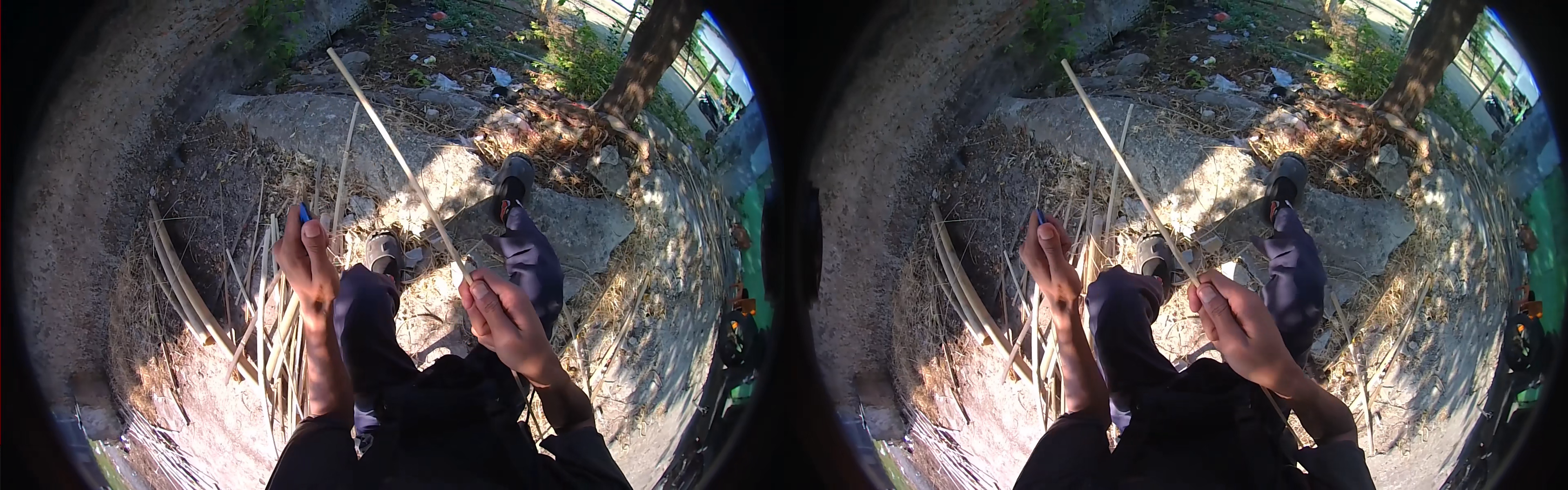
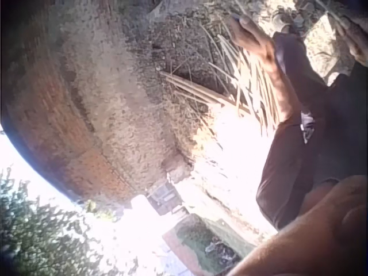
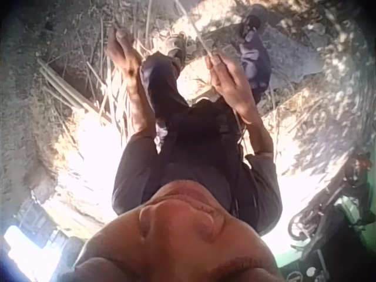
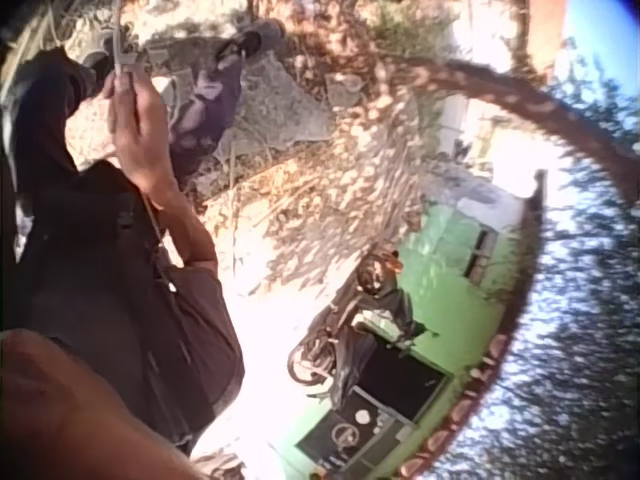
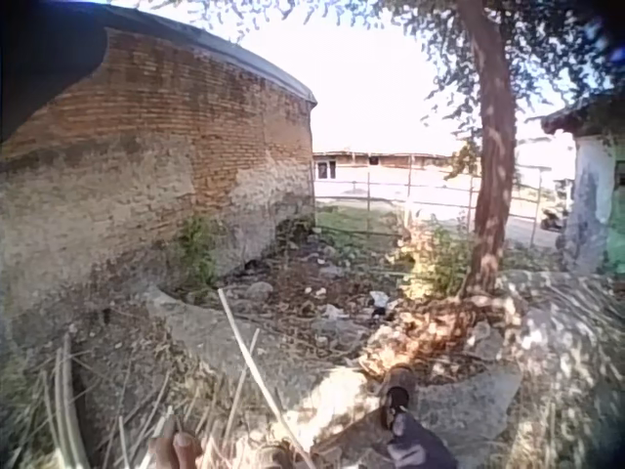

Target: The person strips a bamboo stick using a utility knife.

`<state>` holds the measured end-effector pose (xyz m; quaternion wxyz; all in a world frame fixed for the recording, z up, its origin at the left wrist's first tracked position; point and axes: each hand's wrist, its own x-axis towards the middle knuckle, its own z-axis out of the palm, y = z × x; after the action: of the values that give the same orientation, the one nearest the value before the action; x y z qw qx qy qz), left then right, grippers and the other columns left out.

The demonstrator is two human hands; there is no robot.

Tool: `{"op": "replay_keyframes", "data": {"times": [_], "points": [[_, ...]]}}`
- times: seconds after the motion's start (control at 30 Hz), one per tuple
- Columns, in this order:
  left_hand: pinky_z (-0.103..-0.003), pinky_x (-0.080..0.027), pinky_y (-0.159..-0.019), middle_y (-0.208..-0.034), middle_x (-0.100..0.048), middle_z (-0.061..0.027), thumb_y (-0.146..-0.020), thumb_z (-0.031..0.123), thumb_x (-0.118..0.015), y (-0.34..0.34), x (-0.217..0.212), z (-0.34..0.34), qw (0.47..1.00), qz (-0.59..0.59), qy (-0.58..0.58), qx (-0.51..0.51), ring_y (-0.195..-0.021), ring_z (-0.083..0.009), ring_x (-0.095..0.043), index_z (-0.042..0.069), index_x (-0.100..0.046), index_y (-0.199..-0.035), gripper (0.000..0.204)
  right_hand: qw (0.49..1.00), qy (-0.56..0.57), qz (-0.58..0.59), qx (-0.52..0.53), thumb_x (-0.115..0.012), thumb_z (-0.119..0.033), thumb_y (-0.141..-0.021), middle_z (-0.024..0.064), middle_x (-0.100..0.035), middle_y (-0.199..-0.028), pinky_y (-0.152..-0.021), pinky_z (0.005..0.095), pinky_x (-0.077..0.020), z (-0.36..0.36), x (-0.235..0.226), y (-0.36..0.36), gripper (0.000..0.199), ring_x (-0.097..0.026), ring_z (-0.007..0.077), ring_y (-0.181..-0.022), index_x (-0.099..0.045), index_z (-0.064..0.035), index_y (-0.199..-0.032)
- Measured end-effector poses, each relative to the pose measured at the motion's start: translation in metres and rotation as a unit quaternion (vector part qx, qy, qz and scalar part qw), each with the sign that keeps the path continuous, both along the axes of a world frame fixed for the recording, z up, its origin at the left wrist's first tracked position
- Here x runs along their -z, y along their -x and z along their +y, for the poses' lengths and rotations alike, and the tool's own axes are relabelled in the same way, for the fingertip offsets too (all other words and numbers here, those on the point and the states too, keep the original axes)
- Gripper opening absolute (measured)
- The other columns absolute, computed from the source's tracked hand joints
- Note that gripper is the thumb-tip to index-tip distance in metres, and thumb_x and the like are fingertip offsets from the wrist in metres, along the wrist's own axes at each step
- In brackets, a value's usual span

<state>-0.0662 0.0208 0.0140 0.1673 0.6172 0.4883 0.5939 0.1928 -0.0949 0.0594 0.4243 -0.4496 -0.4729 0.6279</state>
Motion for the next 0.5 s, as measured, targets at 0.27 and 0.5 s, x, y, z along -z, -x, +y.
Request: {"op": "replay_keyframes", "data": {"times": [0.27, 0.5], "points": [[-0.042, -0.044, -0.050, -0.058, -0.053, -0.0108, -0.098, 0.036, -0.075, -0.029, -0.006, -0.036, 0.966, 0.169, -0.004, 0.195, -0.049, -0.0336, -0.057, 0.004, -0.061, -0.090, 0.035, 0.980, -0.155, -0.120, 0.034, -0.048, -0.015, -0.117, -0.0031, -0.043, -0.064, -0.055, 0.0275, -0.0326, 0.014, -0.011, 0.005, 0.024, -0.039, 0.0051, -0.057, -0.061, -0.0005, -0.104], [-0.042, -0.045, -0.050, -0.059, -0.055, -0.0113, -0.095, 0.036, -0.077, -0.037, 0.002, -0.035, 0.966, 0.170, 0.011, 0.196, -0.050, -0.0344, -0.060, 0.005, -0.062, -0.089, 0.035, 0.968, -0.185, -0.169, 0.029, -0.049, -0.015, -0.116, 0.0023, -0.052, -0.069, -0.055, 0.0296, -0.0364, 0.016, -0.010, 0.012, 0.021, -0.046, 0.0083, -0.056, -0.062, -0.0016, -0.107]]}}
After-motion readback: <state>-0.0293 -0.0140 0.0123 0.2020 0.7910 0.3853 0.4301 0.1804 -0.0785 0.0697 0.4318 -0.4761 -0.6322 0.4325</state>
